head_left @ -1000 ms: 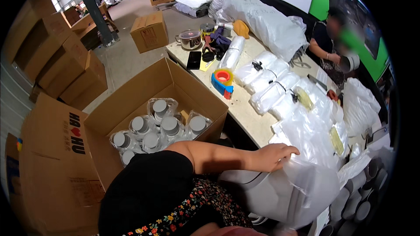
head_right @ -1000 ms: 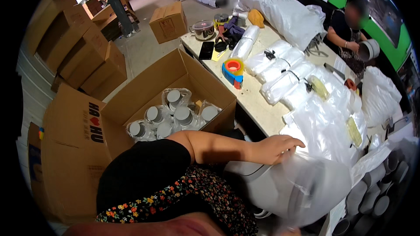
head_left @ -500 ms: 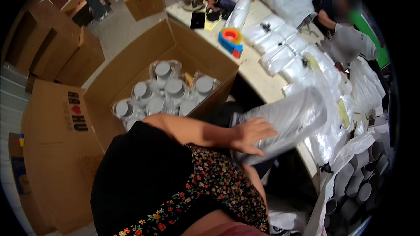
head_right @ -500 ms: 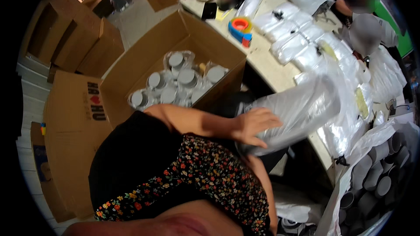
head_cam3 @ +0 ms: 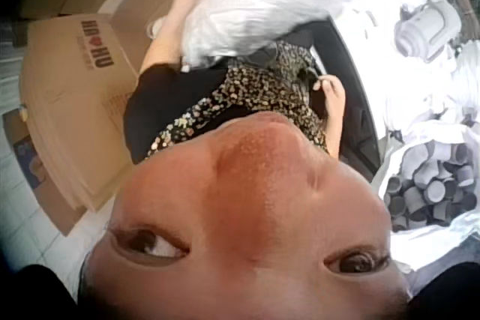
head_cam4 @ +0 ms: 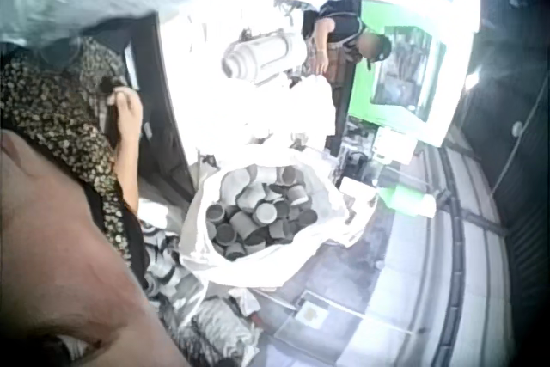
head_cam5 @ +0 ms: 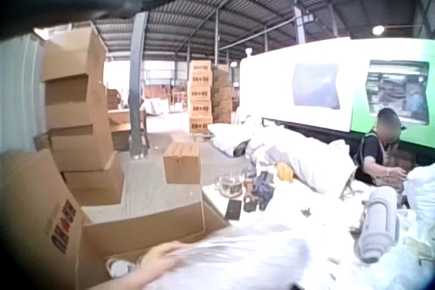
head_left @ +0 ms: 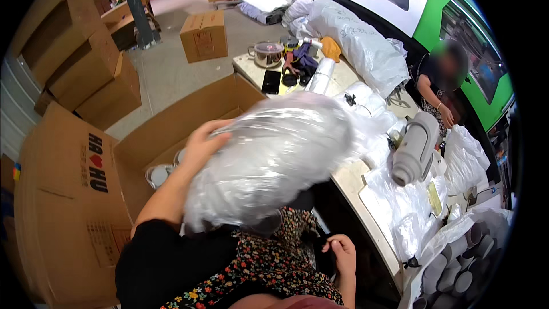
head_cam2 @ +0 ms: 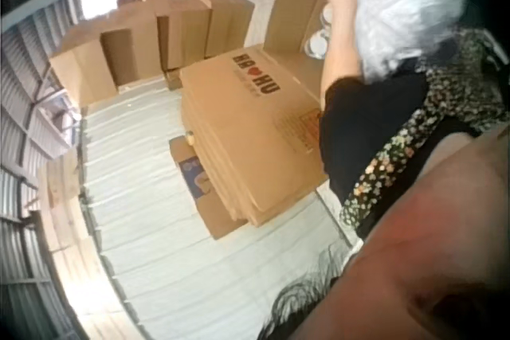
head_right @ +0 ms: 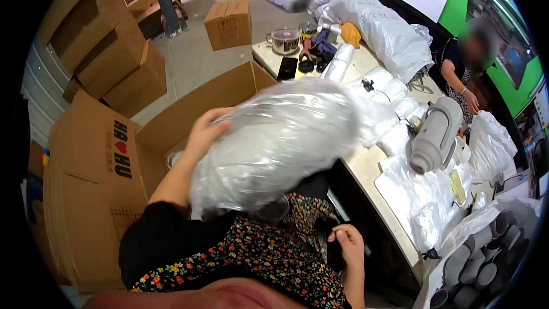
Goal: The person repeatedly picks up gray cylindrical appliances from a large white sack, wraps each one in a clear plastic bag, and places it into a cardboard box. The person continues this process until the box is filled with wrapped units, then closes the box flaps.
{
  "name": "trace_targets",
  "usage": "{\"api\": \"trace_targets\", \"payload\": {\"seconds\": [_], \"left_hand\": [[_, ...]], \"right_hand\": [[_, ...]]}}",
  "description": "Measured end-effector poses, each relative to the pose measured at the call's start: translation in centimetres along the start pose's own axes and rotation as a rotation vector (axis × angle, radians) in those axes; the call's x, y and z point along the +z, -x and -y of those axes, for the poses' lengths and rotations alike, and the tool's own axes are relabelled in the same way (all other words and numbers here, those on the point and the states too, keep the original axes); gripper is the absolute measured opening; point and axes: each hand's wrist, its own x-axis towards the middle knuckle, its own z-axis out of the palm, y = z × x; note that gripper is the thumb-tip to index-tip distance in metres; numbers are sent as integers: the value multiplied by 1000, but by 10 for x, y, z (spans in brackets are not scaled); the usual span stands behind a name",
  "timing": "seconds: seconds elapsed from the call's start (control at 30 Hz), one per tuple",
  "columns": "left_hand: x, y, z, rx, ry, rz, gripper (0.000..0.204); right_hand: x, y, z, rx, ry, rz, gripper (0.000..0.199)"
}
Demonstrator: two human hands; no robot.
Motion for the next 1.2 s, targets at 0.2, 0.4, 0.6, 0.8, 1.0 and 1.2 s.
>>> {"api": "trace_targets", "payload": {"seconds": [0.2, 0.4, 0.6, 0.8, 1.0, 1.2], "left_hand": [[-37, -35, 68, 292, -1018, -40, 40], [17, -120, 213, 450, -1307, 796, 20], [52, -174, 244, 413, -1381, 1125, 25], [83, -191, 278, 617, -1416, 675, 16], [117, -175, 277, 447, -1517, 565, 16], [68, -141, 266, 583, -1086, 253, 6]], "right_hand": [[65, -71, 7, -355, 952, 239, 58], [111, -113, -38, 365, 636, 518, 67], [85, -101, -17, 233, 351, 327, 52], [66, -107, 0, -142, 859, 275, 26], [61, -116, 10, -133, 822, 73, 32], [65, -112, 23, -107, 713, -34, 29]]}}
